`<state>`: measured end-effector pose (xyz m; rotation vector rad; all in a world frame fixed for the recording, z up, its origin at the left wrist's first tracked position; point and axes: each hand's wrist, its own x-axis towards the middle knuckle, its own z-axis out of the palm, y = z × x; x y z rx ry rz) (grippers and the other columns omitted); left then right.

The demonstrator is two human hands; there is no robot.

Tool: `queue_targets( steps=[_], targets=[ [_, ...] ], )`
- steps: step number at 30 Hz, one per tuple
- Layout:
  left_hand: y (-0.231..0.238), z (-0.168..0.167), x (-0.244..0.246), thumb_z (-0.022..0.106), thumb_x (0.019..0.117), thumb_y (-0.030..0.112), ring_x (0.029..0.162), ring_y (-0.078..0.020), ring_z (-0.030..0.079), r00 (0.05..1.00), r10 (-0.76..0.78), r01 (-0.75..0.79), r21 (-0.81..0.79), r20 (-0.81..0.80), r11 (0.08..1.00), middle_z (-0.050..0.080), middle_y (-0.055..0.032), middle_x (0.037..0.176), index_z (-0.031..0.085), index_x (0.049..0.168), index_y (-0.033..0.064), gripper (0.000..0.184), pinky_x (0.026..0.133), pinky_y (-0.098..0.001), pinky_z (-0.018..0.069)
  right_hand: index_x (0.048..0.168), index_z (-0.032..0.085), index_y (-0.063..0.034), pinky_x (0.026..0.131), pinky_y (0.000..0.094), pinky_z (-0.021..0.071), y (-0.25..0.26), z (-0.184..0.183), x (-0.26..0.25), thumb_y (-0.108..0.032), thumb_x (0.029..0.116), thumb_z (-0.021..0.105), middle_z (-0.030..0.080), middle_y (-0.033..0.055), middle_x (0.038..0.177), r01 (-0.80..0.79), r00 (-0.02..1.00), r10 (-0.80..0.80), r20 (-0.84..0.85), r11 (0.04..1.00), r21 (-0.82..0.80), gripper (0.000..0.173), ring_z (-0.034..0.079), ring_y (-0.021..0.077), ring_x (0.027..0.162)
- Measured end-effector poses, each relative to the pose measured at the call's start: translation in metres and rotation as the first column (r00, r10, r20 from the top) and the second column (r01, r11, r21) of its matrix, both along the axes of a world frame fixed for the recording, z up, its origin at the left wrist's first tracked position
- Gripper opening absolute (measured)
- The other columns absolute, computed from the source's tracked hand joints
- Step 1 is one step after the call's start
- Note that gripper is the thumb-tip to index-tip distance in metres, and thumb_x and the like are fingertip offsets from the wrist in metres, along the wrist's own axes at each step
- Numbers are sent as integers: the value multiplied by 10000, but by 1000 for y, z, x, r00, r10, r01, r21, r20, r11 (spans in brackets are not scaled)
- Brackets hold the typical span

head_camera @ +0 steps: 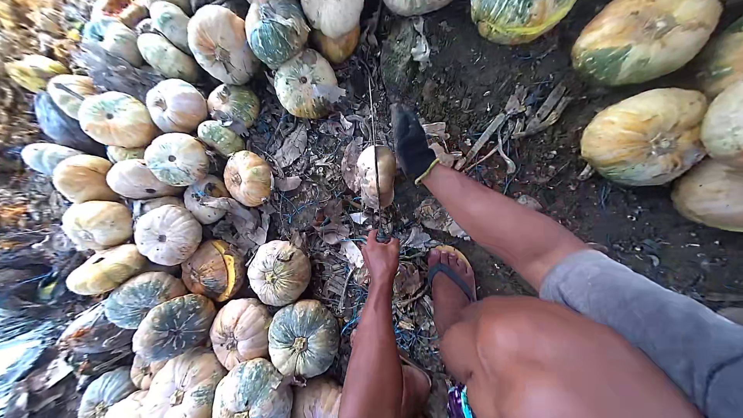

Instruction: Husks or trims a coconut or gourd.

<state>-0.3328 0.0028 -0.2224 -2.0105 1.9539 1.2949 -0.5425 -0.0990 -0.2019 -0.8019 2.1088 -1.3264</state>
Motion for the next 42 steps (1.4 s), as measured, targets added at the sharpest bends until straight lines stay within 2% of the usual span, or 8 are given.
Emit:
queue_targets(
  steps=[6,10,12,14,18,28,34,42],
  targets=[
    [-36,-19,-34,741,848,181,885,-302,712,997,-34,35,8,-72,999,725,-155,945,685,1182,55,361,815,-528,563,1433,560,8,1222,402,357,-5,-54,18,-326,1123,304,557,205,1471,36,994,-39,-98,999,-35,523,492,279,1421],
    [-31,-30,-19,732,827,127,577,-220,650,957,171,-133,170,-235,976,672,-127,796,647,1203,29,398,539,-427,573,1533,411,23,1274,451,264,15,-82,25,-182,1061,359,376,177,1631,-234,893,285,-349,955,183,516,325,306,1535],
    [-19,-29,-3,725,817,128,669,-217,677,974,105,-78,135,-202,988,693,-123,848,663,1206,23,408,621,-436,587,1513,418,44,1257,530,271,46,-105,31,-209,955,628,389,238,1596,-322,838,413,-357,902,287,648,343,376,1505],
    [1,-28,17,740,830,146,886,-254,715,992,-7,17,80,-125,997,732,-137,969,692,1170,39,360,824,-499,578,1491,462,43,1257,512,265,79,-119,38,-233,974,582,437,237,1567,-328,864,383,-328,921,212,598,369,372,1491],
    [22,-29,25,744,838,139,882,-255,713,994,-5,10,42,-105,999,728,-140,944,696,1112,27,300,829,-497,569,1465,473,90,1238,393,306,84,-14,46,-125,1121,214,462,224,1558,-96,990,68,120,966,240,481,417,291,1477],
    [29,-11,19,736,815,110,559,-199,624,951,231,-186,218,-206,958,655,-94,766,653,1104,39,308,527,-414,555,1374,612,-13,1192,419,394,22,-59,81,-291,1092,401,582,194,1435,83,996,-82,25,995,-61,449,509,284,1396],
    [17,13,9,732,861,168,783,-263,704,997,-2,4,35,-80,999,714,-137,857,688,1169,28,341,749,-490,566,1441,542,-11,1141,375,432,31,-1,60,-265,1133,301,579,153,1440,166,916,-130,378,984,-64,467,556,192,1325],
    [-45,-39,-23,728,822,121,662,-219,671,961,28,12,142,-275,990,683,-109,833,659,1148,59,339,626,-440,583,1398,598,7,1214,390,364,-25,-47,10,-245,1112,319,588,205,1434,101,972,-116,-203,991,-82,472,506,292,1405]
  ],
)
